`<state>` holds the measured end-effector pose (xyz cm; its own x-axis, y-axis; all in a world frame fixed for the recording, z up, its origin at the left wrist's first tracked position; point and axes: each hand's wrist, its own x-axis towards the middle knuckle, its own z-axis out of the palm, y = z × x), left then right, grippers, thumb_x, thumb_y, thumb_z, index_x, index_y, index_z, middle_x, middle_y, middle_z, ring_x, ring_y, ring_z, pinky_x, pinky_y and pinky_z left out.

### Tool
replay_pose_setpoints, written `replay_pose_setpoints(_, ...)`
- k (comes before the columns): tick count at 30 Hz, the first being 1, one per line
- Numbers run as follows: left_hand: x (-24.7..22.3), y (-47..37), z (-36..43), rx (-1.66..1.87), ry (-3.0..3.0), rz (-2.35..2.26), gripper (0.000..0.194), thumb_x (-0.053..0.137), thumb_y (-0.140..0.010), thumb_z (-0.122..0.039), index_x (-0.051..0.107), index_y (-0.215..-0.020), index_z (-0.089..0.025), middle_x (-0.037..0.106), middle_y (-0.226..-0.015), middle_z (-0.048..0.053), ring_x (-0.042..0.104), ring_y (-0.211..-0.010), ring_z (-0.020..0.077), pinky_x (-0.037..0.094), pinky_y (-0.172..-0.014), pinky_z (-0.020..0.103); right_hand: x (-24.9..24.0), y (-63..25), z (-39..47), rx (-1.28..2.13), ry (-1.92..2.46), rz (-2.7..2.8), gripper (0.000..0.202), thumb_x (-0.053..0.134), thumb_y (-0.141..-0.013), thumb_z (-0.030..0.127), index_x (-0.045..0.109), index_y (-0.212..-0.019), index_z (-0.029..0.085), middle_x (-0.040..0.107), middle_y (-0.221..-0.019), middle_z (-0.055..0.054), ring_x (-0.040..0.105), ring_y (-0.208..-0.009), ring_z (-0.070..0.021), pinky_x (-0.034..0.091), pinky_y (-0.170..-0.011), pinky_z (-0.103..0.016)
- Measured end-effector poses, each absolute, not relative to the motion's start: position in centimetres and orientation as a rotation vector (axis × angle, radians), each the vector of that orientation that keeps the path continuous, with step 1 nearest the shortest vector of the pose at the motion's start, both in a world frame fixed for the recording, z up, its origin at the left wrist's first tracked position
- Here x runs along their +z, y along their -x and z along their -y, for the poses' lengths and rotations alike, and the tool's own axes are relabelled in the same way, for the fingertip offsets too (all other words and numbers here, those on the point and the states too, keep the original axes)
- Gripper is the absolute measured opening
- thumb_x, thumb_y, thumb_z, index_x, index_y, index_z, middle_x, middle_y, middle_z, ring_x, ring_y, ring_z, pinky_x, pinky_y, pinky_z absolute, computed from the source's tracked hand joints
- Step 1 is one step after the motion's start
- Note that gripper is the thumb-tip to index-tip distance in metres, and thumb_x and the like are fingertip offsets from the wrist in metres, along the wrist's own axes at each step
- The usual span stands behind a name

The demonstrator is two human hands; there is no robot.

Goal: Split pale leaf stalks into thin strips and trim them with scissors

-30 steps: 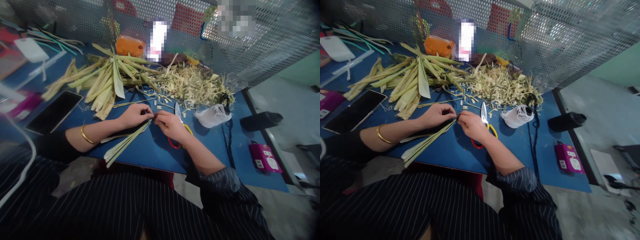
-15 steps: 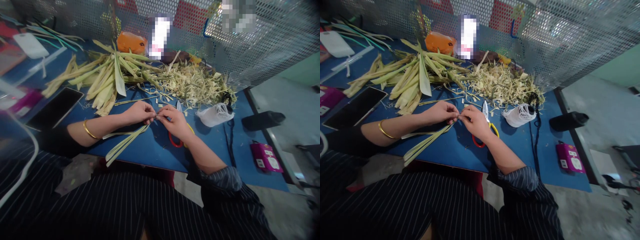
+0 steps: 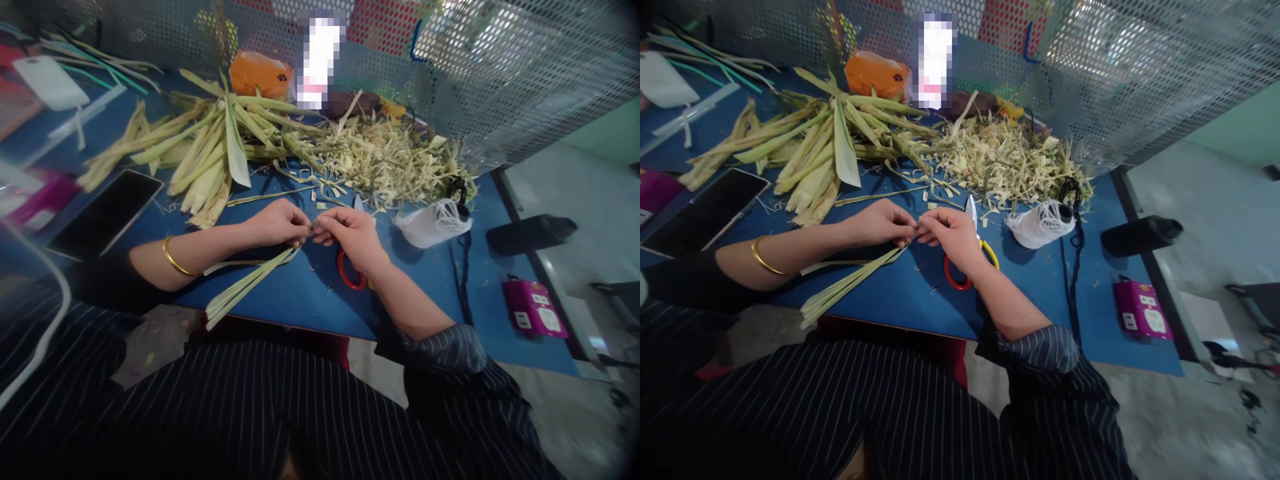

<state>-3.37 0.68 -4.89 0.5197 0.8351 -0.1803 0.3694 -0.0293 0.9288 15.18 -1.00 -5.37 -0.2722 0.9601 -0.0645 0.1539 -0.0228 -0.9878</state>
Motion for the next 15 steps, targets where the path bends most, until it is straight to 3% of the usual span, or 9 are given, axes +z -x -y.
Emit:
replay_pose_setpoints(11, -5.52, 3.71, -1.08, 0.429, -1.806, -0.94, 0.016, 0.06, -0.075, -0.023, 0.067, -0.065, -0.014, 0.064, -0.058, 0.001, 0.055, -0.054, 0.0099, 0.041, -0.053, 0.021, -5.74, -15.31, 0.82, 1.316, 1.225, 1.534, 0.023, 0.065, -0.081, 0.039, 0.069, -0.082, 0.017, 0.073, -0.074, -0.003, 0.064, -0.054, -0.0083, 0.046, -0.047, -0.019)
replay_pose_setpoints(15, -5.5, 3.56, -0.86, 0.487, -1.735, -1.005, 0.019, 0.062, -0.077, -0.028, 0.07, -0.069, -0.012, 0.065, -0.059, 0.003, 0.056, -0.054, 0.0103, 0.043, -0.054, 0.022, -5.15, -15.41, 0.76, 1.318, 1.175, 1.528, 0.026, 0.062, -0.082, 0.037, 0.067, -0.1, 0.019, 0.073, -0.087, -0.003, 0.063, -0.055, -0.0083, 0.048, -0.051, -0.022)
